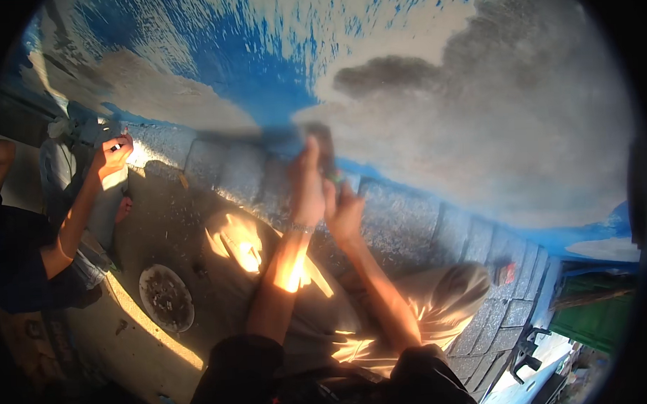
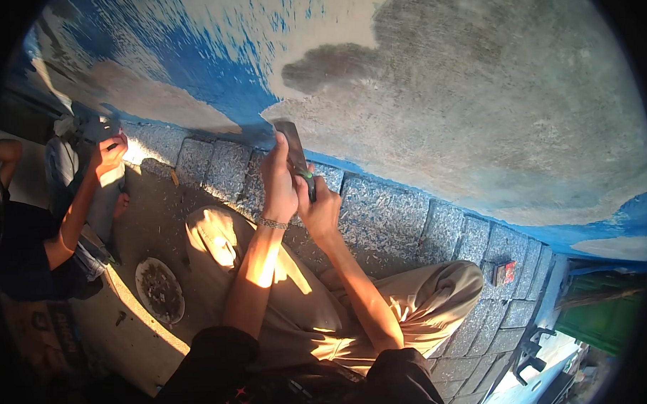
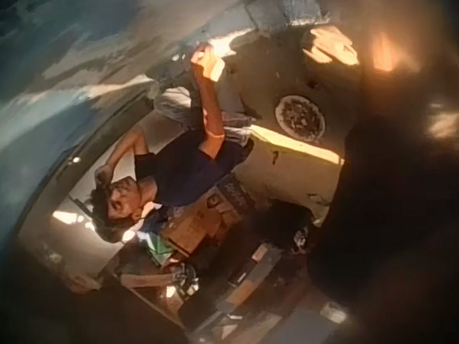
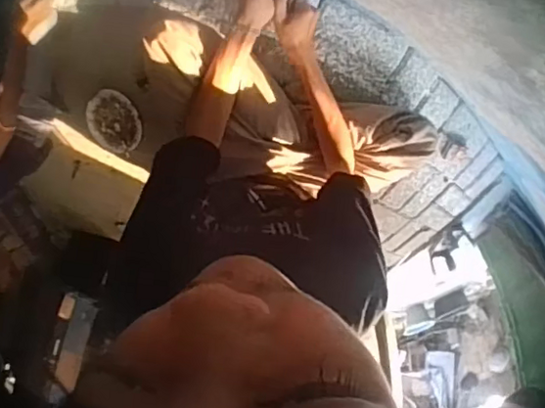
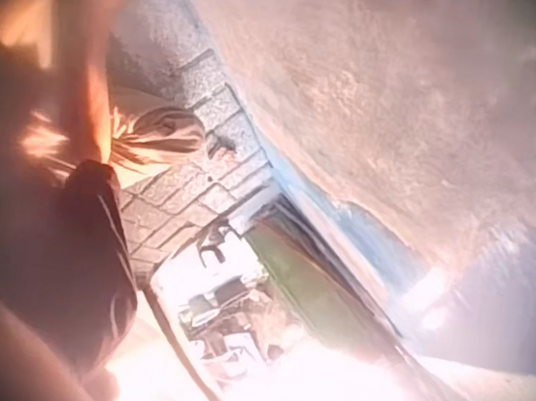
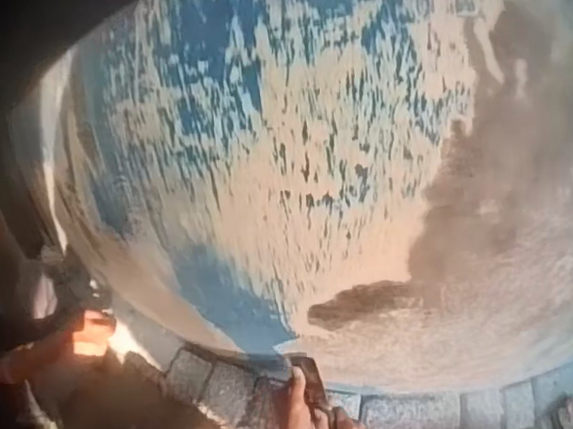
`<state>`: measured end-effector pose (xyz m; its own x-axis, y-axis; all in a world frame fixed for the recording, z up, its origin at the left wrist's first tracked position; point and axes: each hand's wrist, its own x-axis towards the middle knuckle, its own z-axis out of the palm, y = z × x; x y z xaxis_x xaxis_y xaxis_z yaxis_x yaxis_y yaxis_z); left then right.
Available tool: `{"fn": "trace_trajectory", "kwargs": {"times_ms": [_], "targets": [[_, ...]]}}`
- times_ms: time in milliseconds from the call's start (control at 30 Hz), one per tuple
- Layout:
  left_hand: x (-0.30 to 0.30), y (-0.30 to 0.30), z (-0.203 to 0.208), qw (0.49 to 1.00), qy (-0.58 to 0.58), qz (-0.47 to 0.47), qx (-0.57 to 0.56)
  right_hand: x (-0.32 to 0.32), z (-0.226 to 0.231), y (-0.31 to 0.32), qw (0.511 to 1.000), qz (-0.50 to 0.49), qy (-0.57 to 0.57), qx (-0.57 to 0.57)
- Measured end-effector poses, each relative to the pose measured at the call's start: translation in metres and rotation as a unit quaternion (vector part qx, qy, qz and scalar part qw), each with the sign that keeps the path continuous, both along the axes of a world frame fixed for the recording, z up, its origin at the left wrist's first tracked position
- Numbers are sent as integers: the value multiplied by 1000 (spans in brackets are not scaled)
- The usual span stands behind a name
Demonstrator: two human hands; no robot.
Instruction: The person uses a scraper to remove blue paint and old material from a concrete wall while sitting on the floor.
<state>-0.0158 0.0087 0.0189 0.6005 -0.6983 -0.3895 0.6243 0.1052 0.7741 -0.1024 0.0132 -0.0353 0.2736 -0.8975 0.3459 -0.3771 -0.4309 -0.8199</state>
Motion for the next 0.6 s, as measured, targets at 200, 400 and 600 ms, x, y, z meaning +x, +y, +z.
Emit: {"fn": "trace_trajectory", "kwargs": {"times_ms": [200, 400, 600], "targets": [[9, 3, -59, 992, 111, 59, -1, 0, -16, 0, 997, 36, 63, 12], [-5, -2, -64, 987, 147, 54, 37, -13, -33, 2, 993, -23, 112, 4], [2, -1, -72, 988, 147, 39, 37, -8, -31, 7, 992, -32, 126, -2]]}}
